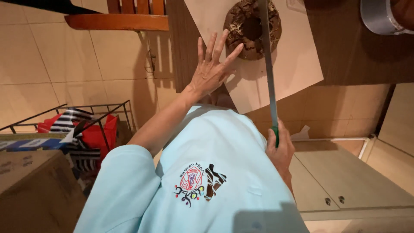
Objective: The person places a round chocolate cake on a cutting board and uses a long knife to slice it into several pieces. The person holds the cake steady with one hand while cutting with the other, then separates the slices on the board.
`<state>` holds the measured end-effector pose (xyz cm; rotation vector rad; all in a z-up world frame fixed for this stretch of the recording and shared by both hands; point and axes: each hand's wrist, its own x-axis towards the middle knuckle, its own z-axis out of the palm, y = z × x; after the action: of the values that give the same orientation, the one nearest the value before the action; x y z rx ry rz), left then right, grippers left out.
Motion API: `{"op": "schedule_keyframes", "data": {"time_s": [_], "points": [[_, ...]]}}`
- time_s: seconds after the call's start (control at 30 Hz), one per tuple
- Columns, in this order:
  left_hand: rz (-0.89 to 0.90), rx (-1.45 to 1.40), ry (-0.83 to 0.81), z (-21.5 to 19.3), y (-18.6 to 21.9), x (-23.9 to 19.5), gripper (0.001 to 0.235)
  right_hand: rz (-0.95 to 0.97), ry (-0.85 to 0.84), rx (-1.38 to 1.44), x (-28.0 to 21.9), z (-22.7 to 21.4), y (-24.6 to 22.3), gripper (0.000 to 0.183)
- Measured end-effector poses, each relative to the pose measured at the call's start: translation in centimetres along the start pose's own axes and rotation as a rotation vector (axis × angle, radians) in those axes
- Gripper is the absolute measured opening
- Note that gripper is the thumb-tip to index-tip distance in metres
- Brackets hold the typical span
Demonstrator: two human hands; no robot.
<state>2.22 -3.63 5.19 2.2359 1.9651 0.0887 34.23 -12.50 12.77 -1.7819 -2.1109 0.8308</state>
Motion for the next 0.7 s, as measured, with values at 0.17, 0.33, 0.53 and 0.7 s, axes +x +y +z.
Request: {"op": "schedule_keyframes", "data": {"time_s": [0.17,0.33,0.53,0.7], "points": [[0.022,0.017,0.029,0.1,-0.2,0.3,0.083,-0.052,0.075,-0.018,-0.8,1.7,3.0,0.035],[0.041,0.029,0.058,0.2,-0.3,0.4,0.079,-0.158,0.146,0.029,-0.5,1.6,1.9,0.033],[0.051,0.034,0.038,-0.2,-0.3,0.1,0.086,-0.085,0.085,-0.010,-0.2,1.0,0.5,0.038],[0.053,0.036,0.113,0.4,-0.2,-0.1,0.087,-0.053,0.066,0.020,0.1,1.0,0.2,0.041]]}}
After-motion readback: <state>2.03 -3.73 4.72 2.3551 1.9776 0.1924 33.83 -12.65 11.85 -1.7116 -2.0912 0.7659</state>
